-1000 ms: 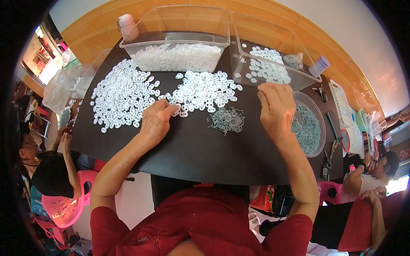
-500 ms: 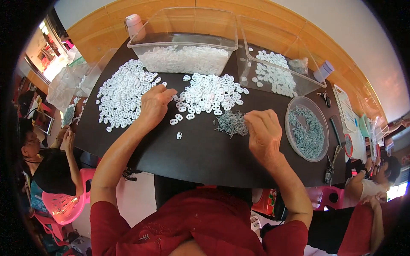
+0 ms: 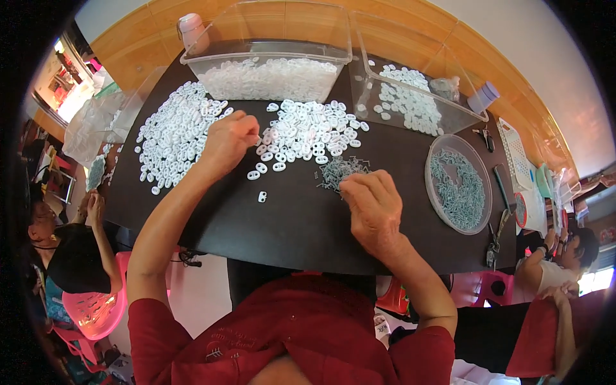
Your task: Manually assembling small metal pins into white plastic components on a workbench.
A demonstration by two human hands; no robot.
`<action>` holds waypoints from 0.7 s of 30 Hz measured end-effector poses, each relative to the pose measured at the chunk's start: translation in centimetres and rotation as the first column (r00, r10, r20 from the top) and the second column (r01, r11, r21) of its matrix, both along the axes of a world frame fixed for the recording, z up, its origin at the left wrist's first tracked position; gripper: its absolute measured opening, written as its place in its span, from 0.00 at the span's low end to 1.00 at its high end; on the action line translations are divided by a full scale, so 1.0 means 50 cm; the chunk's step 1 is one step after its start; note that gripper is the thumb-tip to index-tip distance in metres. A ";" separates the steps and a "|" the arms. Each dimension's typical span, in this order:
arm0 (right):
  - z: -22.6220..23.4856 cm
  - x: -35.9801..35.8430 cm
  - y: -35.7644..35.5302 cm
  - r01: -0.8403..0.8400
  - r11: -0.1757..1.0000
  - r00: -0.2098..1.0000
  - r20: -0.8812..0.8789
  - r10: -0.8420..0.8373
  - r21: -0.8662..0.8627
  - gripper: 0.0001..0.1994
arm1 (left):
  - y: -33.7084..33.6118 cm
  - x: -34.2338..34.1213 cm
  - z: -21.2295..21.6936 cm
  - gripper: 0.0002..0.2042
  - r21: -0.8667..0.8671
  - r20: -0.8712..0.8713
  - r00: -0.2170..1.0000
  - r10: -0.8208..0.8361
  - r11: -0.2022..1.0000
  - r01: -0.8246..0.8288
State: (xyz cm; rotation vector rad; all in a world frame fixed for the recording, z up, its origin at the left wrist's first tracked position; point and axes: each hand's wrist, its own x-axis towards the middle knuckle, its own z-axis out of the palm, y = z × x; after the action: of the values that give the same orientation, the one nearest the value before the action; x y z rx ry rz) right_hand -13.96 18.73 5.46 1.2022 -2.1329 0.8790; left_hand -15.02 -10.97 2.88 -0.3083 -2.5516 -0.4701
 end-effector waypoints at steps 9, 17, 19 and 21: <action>-0.030 0.037 -0.043 -0.059 0.994 0.982 0.172 0.074 -0.087 0.13 | 0.081 0.167 0.016 0.09 0.917 0.352 0.858 -0.373 0.319 -0.238; -0.039 0.015 -0.014 0.156 0.986 0.957 0.237 -0.166 0.059 0.08 | 0.161 0.227 -0.005 0.05 0.951 0.310 0.829 -0.466 0.159 -0.266; -0.041 0.012 -0.014 0.168 0.981 0.956 0.230 -0.185 0.092 0.08 | 0.176 0.225 -0.020 0.05 0.960 0.278 0.843 -0.461 0.149 -0.235; -0.044 0.012 -0.020 0.143 0.978 0.975 0.148 -0.166 0.155 0.09 | 0.182 0.229 -0.031 0.05 0.968 0.250 0.859 -0.447 0.148 -0.205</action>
State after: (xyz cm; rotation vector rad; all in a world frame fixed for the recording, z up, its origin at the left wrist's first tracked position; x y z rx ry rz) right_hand -13.37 17.73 3.24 1.0462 -2.4188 0.7871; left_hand -3.56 -1.87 1.34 0.1616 -1.9290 -2.4525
